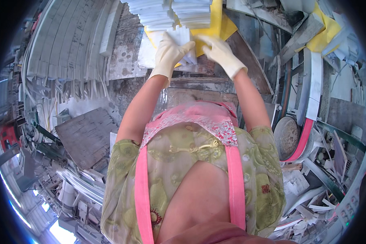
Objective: The person picks up white foam blocks from a pile and places them onto a yellow surface. They then move to a different area to pick up more blocks and return to stack them. The person repeats this process of picking up and stacking the foam blocks.
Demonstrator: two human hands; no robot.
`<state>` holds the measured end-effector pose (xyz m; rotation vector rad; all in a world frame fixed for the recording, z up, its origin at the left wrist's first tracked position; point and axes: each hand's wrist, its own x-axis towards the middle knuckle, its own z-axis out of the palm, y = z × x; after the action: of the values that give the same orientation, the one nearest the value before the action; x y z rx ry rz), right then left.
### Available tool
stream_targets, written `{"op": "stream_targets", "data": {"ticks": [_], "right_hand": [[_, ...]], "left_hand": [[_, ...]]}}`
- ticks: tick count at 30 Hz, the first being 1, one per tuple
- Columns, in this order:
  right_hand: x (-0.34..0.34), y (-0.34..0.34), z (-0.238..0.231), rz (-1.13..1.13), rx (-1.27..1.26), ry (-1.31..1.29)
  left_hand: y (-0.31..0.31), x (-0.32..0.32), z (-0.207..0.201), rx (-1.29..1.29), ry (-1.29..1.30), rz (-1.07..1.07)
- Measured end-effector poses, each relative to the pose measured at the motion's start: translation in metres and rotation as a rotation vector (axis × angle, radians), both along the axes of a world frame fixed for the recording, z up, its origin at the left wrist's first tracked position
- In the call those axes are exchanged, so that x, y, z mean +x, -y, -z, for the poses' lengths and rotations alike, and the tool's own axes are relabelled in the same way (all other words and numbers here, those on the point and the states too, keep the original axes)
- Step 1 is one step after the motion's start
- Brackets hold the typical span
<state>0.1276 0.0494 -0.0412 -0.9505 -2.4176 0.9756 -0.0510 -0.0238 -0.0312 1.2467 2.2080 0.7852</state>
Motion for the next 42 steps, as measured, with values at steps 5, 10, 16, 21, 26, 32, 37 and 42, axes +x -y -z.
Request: {"op": "stream_targets", "data": {"ticks": [5, 10, 16, 21, 26, 32, 37, 42], "right_hand": [[-0.029, -0.026, 0.028, 0.046, 0.068, -0.064], [-0.045, -0.034, 0.03, 0.105, -0.412, -0.145], [-0.044, -0.021, 0.027, 0.007, -0.45, -0.503], [-0.034, -0.012, 0.049, 0.131, 0.133, -0.355], [-0.01, -0.015, 0.059, 0.004, 0.219, -0.048], [0.001, -0.015, 0.061, -0.132, 0.372, 0.148], [-0.01, -0.014, 0.053, -0.139, 0.479, 0.084], [-0.012, -0.024, 0.036, -0.199, 0.339, 0.122]], "left_hand": [[0.0, 0.003, -0.002, 0.027, -0.054, -0.007], [-0.003, 0.003, 0.001, -0.007, -0.018, -0.042], [-0.008, -0.001, 0.012, -0.022, -0.23, -0.04], [-0.009, -0.009, 0.019, 0.064, -0.096, 0.02], [-0.006, -0.011, 0.021, 0.049, -0.088, 0.008], [-0.006, -0.019, 0.033, 0.12, 0.073, 0.045], [-0.008, -0.023, 0.037, 0.123, 0.009, 0.056], [-0.01, -0.017, 0.026, 0.025, -0.048, 0.021]]}}
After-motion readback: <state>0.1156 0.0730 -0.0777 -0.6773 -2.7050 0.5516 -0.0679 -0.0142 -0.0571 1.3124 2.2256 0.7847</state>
